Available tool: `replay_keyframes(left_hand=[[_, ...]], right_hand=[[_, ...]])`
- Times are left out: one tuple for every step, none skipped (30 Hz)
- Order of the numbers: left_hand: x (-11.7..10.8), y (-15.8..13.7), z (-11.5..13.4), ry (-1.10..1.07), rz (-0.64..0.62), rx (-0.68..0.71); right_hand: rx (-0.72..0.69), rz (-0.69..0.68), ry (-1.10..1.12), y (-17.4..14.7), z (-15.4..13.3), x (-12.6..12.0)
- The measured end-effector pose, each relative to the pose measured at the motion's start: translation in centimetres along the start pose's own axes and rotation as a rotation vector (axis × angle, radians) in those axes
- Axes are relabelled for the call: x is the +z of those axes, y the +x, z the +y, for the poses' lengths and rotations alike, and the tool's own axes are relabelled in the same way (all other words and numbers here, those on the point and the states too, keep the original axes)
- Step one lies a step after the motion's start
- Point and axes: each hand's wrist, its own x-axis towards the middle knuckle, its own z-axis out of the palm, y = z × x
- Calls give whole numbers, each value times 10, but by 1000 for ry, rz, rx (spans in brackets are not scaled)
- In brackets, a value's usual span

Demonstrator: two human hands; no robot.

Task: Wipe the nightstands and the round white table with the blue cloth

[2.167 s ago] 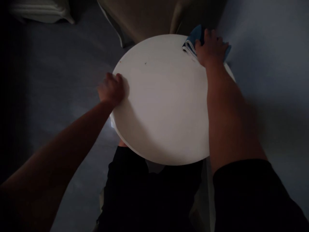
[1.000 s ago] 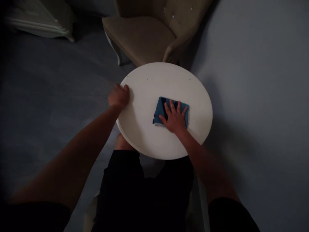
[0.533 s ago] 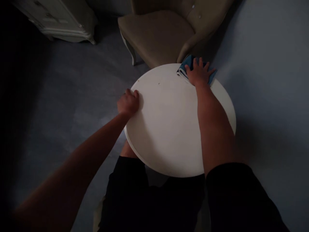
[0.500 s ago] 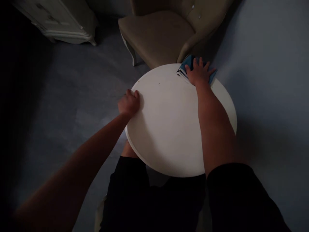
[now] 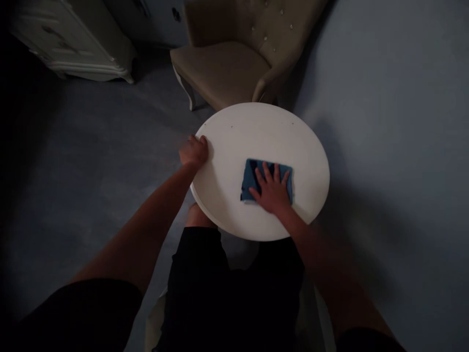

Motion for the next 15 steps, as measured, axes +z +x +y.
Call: replay_keyframes(left_hand=[[1, -1, -1, -8, 4, 8], [1, -1, -2, -14, 5, 13], [1, -2, -3, -19, 6, 15], [0, -2, -3, -22, 4, 15], [0, -3, -4, -25, 1, 13], [-1, -3, -4, -28, -5, 10], [-2, -3, -3, -30, -12, 8], [-2, -3, -3, -29, -17, 6], [-3, -3, -3, -27, -21, 4], [-3, -3, -2, -24, -21, 3], [-3, -3, -2, -20, -20, 3], [-4, -2, -1, -16, -18, 1], [-4, -2, 0, -12, -14, -3], [-4, -2, 0, -8, -10, -7], [-4, -1, 1, -5, -7, -12]], right_hand=[[-28, -6, 8, -32, -15, 4], [-59, -13, 19, -62, -29, 8], [-89, -22, 33, -87, -42, 11], [-117, -31, 48, -109, -53, 15], [-146, -42, 60, -125, -62, 18], [-174, -55, 68, -136, -69, 20], [-196, -69, 70, -142, -73, 21], [-209, -80, 66, -142, -75, 21], [-218, -89, 59, -138, -74, 20], [-219, -94, 49, -128, -72, 18], [-216, -94, 39, -115, -69, 15], [-210, -91, 27, -97, -65, 12], [-205, -87, 17, -77, -60, 9], [-200, -85, 9, -53, -54, 5], [-190, -84, 2, -27, -48, 1]])
